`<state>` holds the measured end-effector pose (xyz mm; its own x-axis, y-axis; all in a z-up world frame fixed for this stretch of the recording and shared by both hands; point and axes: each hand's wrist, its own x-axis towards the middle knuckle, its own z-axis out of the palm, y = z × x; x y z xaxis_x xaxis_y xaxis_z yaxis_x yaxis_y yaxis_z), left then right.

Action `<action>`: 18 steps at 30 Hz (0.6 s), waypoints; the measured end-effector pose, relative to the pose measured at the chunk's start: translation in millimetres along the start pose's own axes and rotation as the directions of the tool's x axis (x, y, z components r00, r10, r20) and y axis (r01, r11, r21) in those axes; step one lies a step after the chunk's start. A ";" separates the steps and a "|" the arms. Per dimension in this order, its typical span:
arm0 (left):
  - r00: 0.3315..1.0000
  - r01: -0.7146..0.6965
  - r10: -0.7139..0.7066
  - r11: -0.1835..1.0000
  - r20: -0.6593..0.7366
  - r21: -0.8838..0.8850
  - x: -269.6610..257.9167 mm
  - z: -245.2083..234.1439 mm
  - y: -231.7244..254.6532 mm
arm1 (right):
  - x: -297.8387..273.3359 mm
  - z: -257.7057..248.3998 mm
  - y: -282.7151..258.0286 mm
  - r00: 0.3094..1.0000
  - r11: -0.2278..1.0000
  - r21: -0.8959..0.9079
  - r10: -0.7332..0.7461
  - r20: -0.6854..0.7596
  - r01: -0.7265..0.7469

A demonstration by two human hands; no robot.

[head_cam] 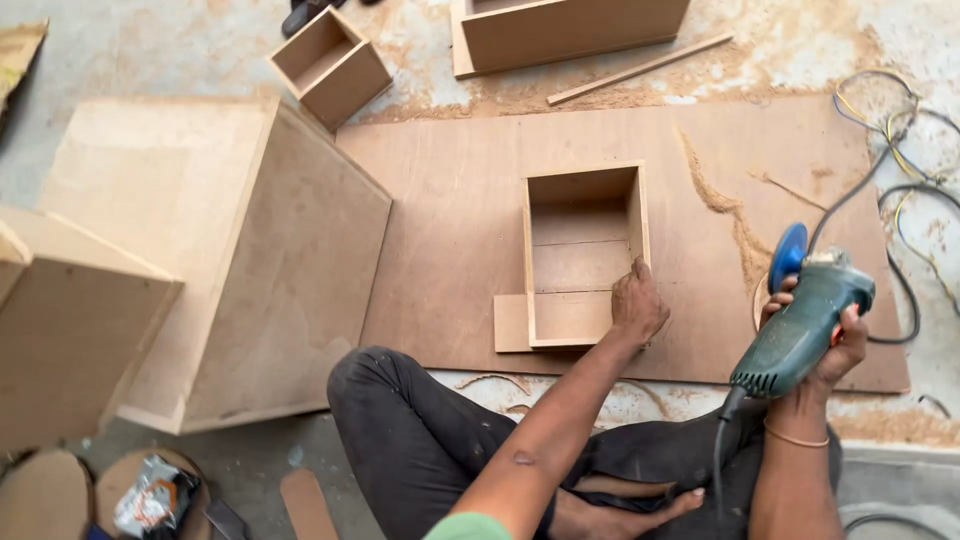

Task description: The person sits on the floor and uses an angle grinder with a sanding disc to smooth the edges and surfaces of a small wooden box. They rotate the box to sand different sides and then place it into a larger wooden cabinet.

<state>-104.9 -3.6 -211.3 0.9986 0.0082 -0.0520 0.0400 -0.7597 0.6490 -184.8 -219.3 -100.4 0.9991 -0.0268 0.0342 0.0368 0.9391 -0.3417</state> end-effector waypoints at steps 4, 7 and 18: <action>0.986 -0.166 0.166 0.986 0.016 -0.013 5.1 -2.8 -8.3 | -1.8 -14.4 -6.8 0.998 0.999 -0.025 -0.030 -0.047 0.029; 0.942 -0.301 0.302 0.953 0.146 -0.034 21.9 -29.4 -15.0 | 3.0 -21.7 -10.3 0.998 0.999 -0.010 -0.046 -0.040 0.046; 0.963 -0.265 0.241 0.801 0.116 0.537 197.3 -108.6 -92.1 | 18.6 -25.3 6.2 0.995 0.991 -0.132 0.004 -0.101 -0.018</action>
<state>92.2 138.6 -198.9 0.9678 -0.2510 0.0183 -0.2513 -0.9596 0.1265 -165.5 -222.6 -125.7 0.9965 -0.0569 -0.0620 0.0217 0.8858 -0.4636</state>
